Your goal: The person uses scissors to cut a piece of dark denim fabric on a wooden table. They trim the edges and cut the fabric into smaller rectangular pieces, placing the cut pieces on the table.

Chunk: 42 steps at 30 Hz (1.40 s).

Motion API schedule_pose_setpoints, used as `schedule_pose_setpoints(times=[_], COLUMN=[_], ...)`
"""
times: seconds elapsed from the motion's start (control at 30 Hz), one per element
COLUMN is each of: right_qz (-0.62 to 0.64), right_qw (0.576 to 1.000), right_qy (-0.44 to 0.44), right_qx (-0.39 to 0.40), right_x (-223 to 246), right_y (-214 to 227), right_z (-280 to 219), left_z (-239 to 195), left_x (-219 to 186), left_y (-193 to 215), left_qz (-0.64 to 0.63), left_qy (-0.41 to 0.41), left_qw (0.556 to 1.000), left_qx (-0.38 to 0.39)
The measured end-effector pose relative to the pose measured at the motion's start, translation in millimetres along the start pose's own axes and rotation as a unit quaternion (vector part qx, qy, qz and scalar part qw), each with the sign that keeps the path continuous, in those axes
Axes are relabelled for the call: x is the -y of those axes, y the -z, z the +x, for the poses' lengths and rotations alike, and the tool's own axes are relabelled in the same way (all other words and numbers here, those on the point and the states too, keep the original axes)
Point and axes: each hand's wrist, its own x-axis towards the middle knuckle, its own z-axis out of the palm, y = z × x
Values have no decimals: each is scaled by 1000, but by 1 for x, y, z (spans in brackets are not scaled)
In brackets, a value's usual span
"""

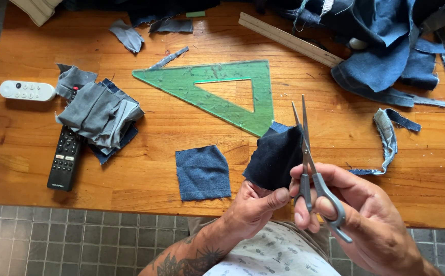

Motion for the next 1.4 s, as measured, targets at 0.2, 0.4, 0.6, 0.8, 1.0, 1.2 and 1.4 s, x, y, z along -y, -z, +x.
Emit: schedule_pose_setpoints(times=[0.2, 0.4, 0.6, 0.8, 1.0, 1.2, 1.4], right_qz=[0, -10, -48, -157, -143, -245, -186], right_qw=[1000, 999, 992, 983, 985, 963, 979], right_qy=[9, 21, 99, 14, 4, 19, -6], right_qx=[1, -25, -57, -96, -95, -110, -86], right_x=[-1, 7, 6, -32, -48, -47, -60], right_y=[3, 3, 29, 47, 43, 29, 24], right_z=[7, 10, 27, 48, 64, 61, 73], left_z=[1, 1, -12, -28, -51, -35, -25], left_x=[-1, -1, 1, -47, -96, -143, -150], left_y=[2, 3, 25, 34, 39, 66, 45], left_qz=[-33, -38, -193, -84, 104, -22, 213], left_qy=[9, 14, 43, 176, 214, 59, -107], left_qw=[999, 999, 979, 978, 951, 977, 930], left_qx=[1, -15, -49, -79, -196, -202, -281])
